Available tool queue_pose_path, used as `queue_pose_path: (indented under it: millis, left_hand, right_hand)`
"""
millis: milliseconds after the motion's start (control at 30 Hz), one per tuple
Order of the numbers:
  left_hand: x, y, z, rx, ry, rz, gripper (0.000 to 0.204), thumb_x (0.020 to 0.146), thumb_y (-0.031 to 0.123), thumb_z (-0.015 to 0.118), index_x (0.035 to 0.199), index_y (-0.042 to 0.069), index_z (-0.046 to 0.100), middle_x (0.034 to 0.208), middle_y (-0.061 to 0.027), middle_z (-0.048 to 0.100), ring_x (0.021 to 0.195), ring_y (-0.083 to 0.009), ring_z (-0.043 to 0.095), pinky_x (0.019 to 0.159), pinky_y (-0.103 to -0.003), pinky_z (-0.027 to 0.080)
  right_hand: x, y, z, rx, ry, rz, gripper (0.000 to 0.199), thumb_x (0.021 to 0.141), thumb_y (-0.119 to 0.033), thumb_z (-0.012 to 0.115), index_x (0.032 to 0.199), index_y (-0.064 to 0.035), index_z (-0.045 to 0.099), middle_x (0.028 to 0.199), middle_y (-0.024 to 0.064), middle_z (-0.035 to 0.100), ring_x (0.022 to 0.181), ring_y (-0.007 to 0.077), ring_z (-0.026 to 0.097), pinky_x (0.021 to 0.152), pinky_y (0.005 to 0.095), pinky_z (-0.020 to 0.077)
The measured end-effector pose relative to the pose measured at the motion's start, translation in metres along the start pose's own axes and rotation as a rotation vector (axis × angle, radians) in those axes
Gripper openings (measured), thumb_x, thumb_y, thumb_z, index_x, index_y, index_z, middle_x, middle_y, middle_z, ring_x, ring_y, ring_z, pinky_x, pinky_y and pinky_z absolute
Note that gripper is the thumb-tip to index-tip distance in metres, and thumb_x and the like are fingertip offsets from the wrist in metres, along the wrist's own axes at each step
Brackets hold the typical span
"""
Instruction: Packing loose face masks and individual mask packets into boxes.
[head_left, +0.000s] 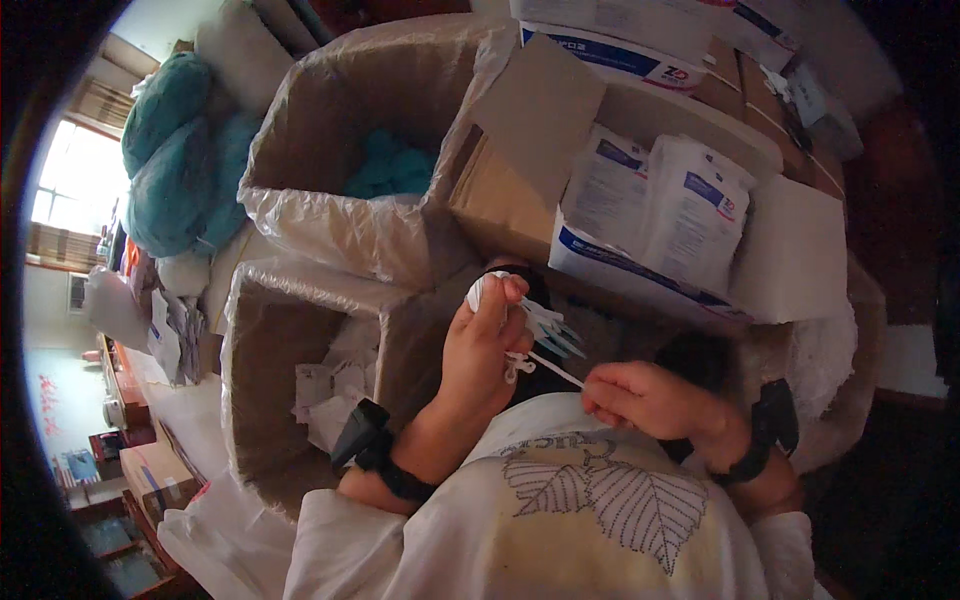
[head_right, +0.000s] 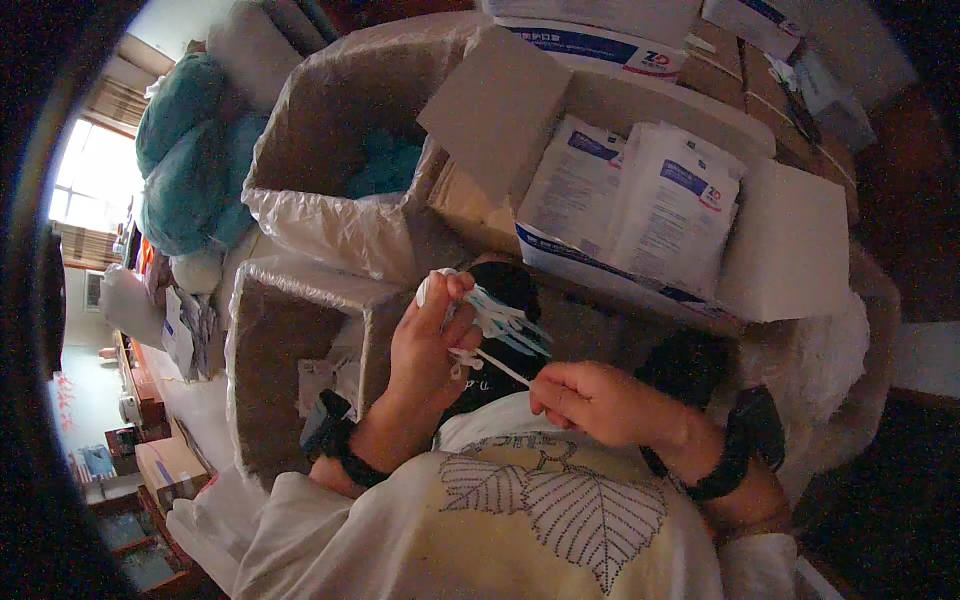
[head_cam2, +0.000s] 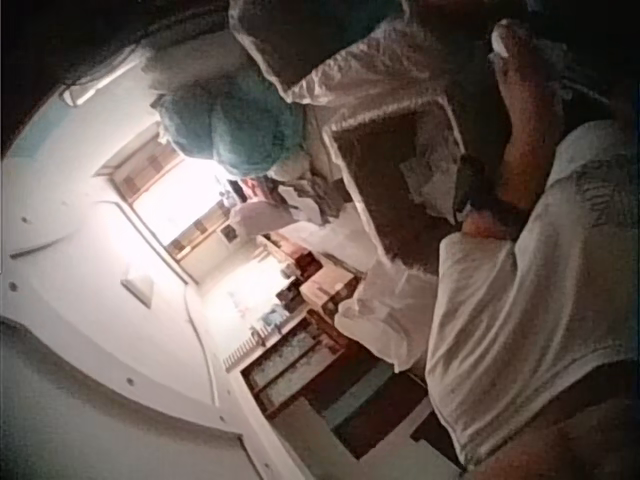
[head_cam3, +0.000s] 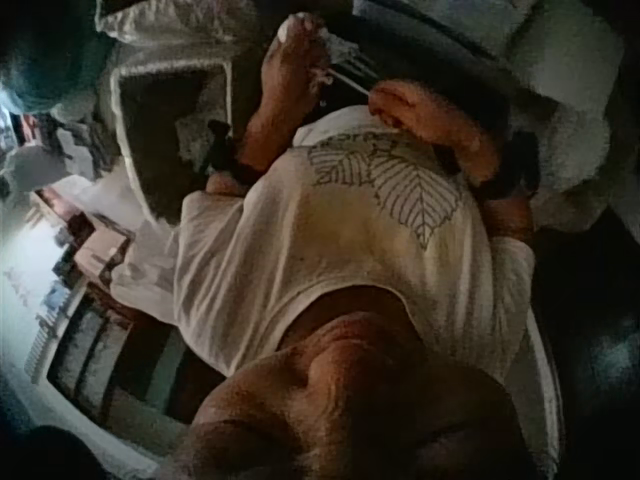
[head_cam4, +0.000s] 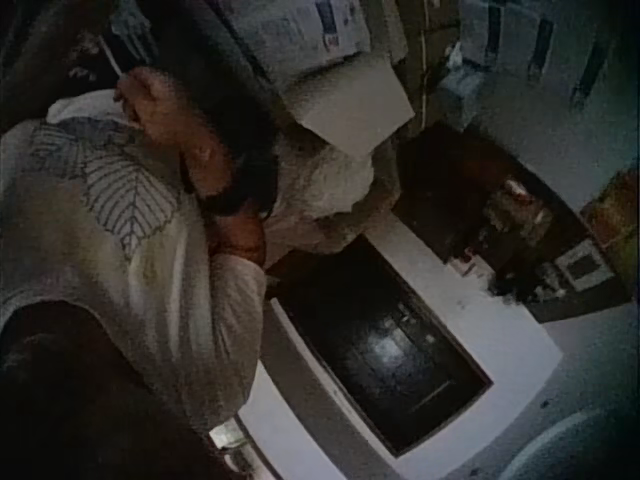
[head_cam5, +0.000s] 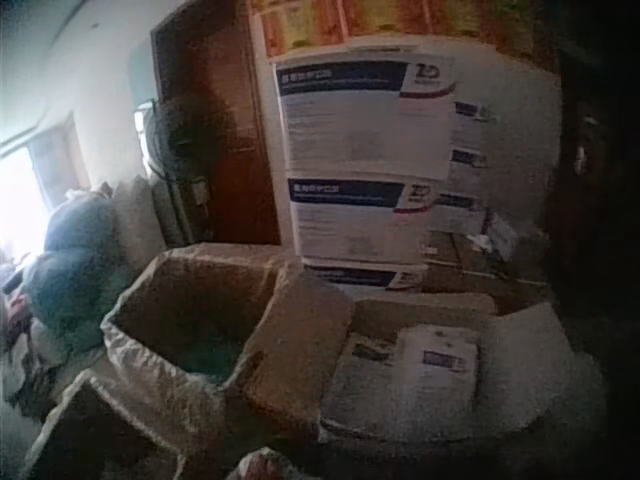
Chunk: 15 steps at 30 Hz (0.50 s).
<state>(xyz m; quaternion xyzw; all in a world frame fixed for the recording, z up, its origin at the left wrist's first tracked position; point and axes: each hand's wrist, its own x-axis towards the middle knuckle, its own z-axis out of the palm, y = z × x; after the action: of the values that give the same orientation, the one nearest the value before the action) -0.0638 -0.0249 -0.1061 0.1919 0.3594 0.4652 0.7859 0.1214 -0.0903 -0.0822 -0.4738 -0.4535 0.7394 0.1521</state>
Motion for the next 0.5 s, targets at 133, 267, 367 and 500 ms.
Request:
queue_pose_path:
  millis: [133, 267, 367, 500]
  left_hand:
    - [0.021, 0.039, -0.022, 0.043, 0.273, 0.243, 0.019, 0.090, 0.026, 0.044, 0.084, 0.009, 0.049, 0.085, -0.0001, 0.049, 0.050, -0.0041, 0.033, 0.047, -0.022, 0.033]
    - [0.018, 0.046, -0.017, -0.411, 0.007, 0.075, 0.019, 0.091, 0.024, 0.042, 0.085, 0.006, 0.048, 0.086, -0.0025, 0.048, 0.052, -0.0049, 0.036, 0.048, -0.020, 0.035]
    - [0.025, 0.032, -0.019, -0.693, -0.156, -0.079, 0.020, 0.092, 0.022, 0.041, 0.091, 0.004, 0.048, 0.081, -0.0015, 0.043, 0.055, -0.0048, 0.037, 0.050, -0.018, 0.035]
    - [0.023, 0.022, -0.012, -0.691, -0.114, -0.137, 0.021, 0.092, 0.024, 0.041, 0.094, 0.004, 0.048, 0.071, 0.0011, 0.039, 0.055, -0.0052, 0.037, 0.050, -0.019, 0.035]
  right_hand:
    - [-0.016, 0.024, -0.003, -0.188, 0.051, -0.031, 0.024, 0.090, -0.023, 0.042, 0.084, -0.0039, 0.055, 0.069, -0.0002, 0.053, 0.059, 0.0056, 0.045, 0.055, 0.0216, 0.0388]
    - [-0.008, 0.021, -0.003, 0.117, 0.021, -0.021, 0.018, 0.089, -0.021, 0.046, 0.092, -0.0043, 0.052, 0.077, 0.0002, 0.054, 0.064, 0.0062, 0.047, 0.058, 0.0213, 0.0404]
    - [0.009, 0.006, -0.002, 0.260, -0.016, -0.091, 0.020, 0.086, -0.021, 0.052, 0.097, -0.0040, 0.049, 0.079, -0.0006, 0.052, 0.068, 0.0065, 0.047, 0.058, 0.0218, 0.0408]
    - [0.039, -0.006, 0.016, 0.015, 0.304, -0.459, 0.025, 0.082, -0.020, 0.059, 0.097, -0.0031, 0.048, 0.076, -0.0014, 0.049, 0.067, 0.0062, 0.047, 0.057, 0.0226, 0.0403]
